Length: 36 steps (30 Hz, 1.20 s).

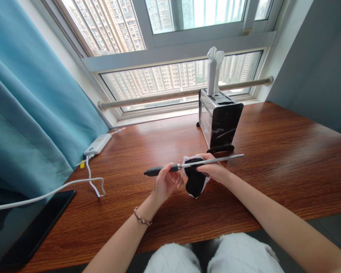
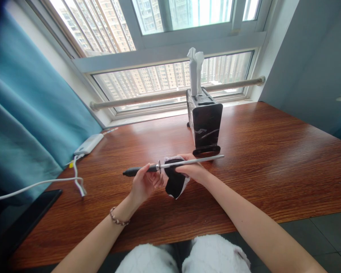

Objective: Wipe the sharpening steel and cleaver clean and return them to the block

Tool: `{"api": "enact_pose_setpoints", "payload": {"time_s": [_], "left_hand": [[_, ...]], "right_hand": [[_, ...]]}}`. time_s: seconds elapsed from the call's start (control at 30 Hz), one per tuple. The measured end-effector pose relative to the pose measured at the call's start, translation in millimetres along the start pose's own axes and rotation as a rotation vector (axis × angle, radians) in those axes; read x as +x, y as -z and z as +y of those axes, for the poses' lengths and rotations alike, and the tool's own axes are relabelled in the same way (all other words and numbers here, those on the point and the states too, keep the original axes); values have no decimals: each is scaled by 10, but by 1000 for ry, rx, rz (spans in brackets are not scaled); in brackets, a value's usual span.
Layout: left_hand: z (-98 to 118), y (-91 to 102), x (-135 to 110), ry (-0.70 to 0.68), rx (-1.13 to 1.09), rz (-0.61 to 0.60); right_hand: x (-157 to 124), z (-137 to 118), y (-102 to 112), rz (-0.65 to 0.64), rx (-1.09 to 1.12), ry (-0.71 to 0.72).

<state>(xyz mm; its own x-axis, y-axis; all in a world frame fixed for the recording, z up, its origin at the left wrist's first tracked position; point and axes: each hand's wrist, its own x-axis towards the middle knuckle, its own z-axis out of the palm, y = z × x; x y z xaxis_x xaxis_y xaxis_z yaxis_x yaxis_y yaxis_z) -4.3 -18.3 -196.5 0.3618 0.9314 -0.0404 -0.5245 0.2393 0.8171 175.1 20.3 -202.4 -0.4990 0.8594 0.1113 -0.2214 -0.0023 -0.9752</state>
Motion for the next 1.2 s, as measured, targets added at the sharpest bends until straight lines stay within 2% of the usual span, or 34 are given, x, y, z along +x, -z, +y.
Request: {"api": "enact_pose_setpoints", "payload": {"time_s": [0.2,0.47,0.53,0.67,0.83,1.0,1.1,1.2], "left_hand": [[78,23,28,46,-198,76],[102,21,52,-44,-258,168],[101,35,61,-76,-271,202],[109,73,82,-98,-331,252],[156,136,100,-89,-460,270],[203,155,95,-125,-420,274],[218,127,81,-161,-341,249],[229,84,69,-202,-244,225]], "right_hand": [[17,25,21,-92,-125,-90],[51,-23,49,20,-132,-60],[83,13,68,52,-225,-16],[100,66,86,114,-584,132],[9,-10,47,149,-954,335],[-58,-129,-4,234,-1111,443],[-82,-181,-42,312,-1177,500],[-115,-204,-70,333,-1235,579]]}}
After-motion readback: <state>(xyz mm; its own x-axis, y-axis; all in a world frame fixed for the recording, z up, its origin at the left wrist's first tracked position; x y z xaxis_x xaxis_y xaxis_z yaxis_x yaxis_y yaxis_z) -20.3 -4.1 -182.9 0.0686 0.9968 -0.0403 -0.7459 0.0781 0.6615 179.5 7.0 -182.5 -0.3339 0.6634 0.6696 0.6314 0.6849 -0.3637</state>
